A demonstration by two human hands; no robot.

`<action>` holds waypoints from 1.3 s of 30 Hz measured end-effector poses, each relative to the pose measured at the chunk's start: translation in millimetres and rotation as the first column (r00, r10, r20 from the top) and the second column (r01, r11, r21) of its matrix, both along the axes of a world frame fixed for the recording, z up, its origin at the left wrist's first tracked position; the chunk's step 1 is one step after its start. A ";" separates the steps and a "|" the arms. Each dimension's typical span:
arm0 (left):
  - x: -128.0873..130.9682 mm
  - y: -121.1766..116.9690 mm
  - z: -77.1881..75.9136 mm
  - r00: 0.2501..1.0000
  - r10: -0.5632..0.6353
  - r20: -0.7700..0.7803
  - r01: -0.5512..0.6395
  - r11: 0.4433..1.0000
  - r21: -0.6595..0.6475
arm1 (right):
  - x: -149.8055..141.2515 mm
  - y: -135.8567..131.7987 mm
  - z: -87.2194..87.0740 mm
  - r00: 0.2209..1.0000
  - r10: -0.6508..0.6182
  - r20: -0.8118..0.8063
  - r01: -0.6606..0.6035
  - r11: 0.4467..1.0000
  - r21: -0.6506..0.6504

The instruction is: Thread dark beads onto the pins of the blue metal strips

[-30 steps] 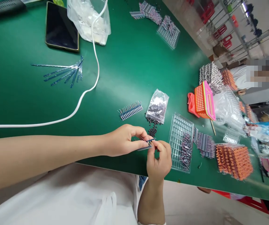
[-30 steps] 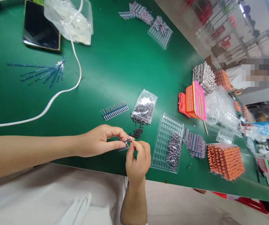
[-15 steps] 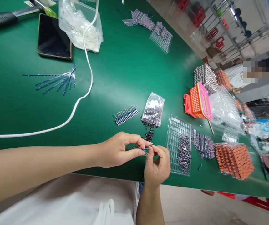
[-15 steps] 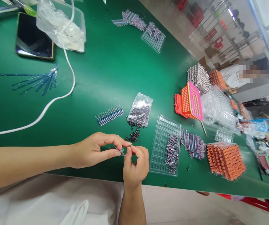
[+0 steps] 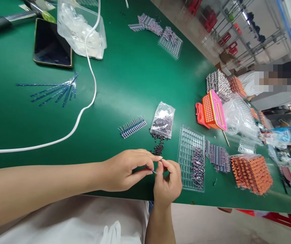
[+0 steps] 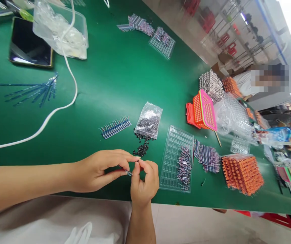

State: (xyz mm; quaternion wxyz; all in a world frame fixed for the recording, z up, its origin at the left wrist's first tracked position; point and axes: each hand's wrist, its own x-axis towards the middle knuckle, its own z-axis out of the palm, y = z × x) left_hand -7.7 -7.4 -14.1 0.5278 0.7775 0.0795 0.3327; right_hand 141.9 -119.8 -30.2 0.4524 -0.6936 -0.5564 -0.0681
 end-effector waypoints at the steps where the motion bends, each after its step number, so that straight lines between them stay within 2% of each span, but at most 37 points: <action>1: 0.4 0.1 -0.2 1.000 0.001 0.007 -0.001 1.000 0.008 | 0.1 0.2 0.0 1.000 0.001 0.000 -0.001 1.000 0.002; 9: -1.6 -0.5 1.5 1.000 -0.012 -0.013 0.012 1.000 -0.028 | 1.2 0.4 -0.5 0.999 0.034 0.023 -0.035 0.999 0.038; 12: -2.6 -0.9 2.2 0.998 -0.027 -0.064 0.021 0.995 -0.094 | 1.2 1.6 0.5 0.998 0.038 0.043 -0.039 0.998 0.043; 15: -2.3 0.0 4.1 0.991 -0.060 -0.116 0.034 0.976 -0.213 | 1.1 2.5 1.1 0.998 0.044 0.038 -0.045 0.998 0.031; 18: -1.1 1.7 6.7 0.979 -0.131 -0.157 0.060 0.918 -0.393 | 1.1 0.9 1.1 0.998 0.052 -0.024 -0.052 0.999 0.004; 22: 1.5 2.7 8.2 0.965 -0.164 -0.205 -0.006 0.767 -0.642 | 2.3 -3.8 1.5 0.964 0.068 -0.256 -0.091 0.993 -0.081; 24: 2.8 2.9 8.6 0.961 -0.154 -0.229 -0.056 0.703 -0.709 | 3.3 -5.4 1.8 0.923 0.087 -0.374 -0.135 0.986 -0.103; 26: 3.7 3.2 9.8 0.957 -0.142 -0.252 -0.092 0.677 -0.730 | 4.2 -6.0 1.5 0.880 0.114 -0.462 -0.178 0.979 -0.098; 30: 3.8 3.7 13.8 0.945 -0.126 -0.301 -0.136 0.688 -0.713 | 5.5 -5.7 -0.5 0.817 0.134 -0.561 -0.219 0.972 -0.086; 39: 3.6 5.0 15.6 0.938 -0.112 -0.329 -0.145 0.735 -0.662 | 5.1 -5.7 0.7 0.823 0.125 -0.554 -0.219 0.970 -0.106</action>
